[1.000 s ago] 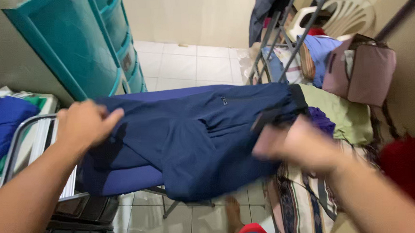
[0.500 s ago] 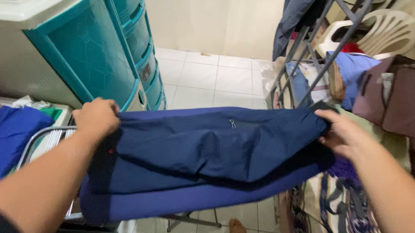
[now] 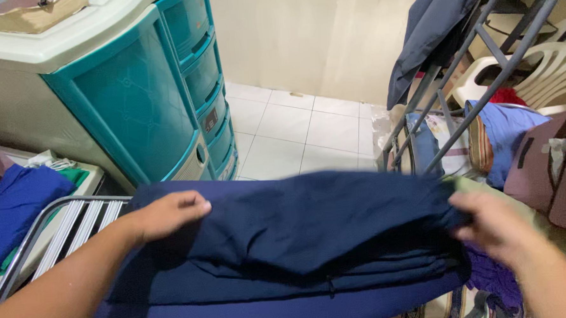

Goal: The person takes jackets from a basket, spreads them on a board, zips them up, and folds them into squares.

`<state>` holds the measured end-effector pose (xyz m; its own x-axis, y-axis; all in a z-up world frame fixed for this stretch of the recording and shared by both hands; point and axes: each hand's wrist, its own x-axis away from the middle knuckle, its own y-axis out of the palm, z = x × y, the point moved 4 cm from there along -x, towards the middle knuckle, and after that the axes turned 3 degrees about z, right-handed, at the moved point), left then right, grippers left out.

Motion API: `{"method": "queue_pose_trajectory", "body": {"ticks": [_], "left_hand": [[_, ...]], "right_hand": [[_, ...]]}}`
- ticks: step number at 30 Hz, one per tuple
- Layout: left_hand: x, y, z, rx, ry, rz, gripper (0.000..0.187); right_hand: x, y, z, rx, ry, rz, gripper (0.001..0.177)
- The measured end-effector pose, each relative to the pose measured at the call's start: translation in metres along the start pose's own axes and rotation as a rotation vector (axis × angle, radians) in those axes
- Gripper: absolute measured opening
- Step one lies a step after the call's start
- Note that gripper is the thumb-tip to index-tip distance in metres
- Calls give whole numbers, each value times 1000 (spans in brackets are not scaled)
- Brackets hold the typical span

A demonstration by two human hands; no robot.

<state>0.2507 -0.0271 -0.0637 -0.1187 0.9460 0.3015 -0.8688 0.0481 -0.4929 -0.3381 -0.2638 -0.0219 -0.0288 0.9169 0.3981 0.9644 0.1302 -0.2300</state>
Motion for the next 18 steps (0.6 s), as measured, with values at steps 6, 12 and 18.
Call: {"method": "queue_pose_trajectory", "body": {"ticks": [6, 12, 18], "left_hand": [[14, -6, -1, -178, -57, 185, 34], [64, 41, 121, -565, 184, 978, 30], [51, 159, 181, -585, 477, 510, 36]], "right_hand": [[-60, -5, 79, 369, 57, 47, 28], [-78, -12, 97, 502, -115, 164, 65], [-48, 20, 98, 527, 101, 98, 87]]}}
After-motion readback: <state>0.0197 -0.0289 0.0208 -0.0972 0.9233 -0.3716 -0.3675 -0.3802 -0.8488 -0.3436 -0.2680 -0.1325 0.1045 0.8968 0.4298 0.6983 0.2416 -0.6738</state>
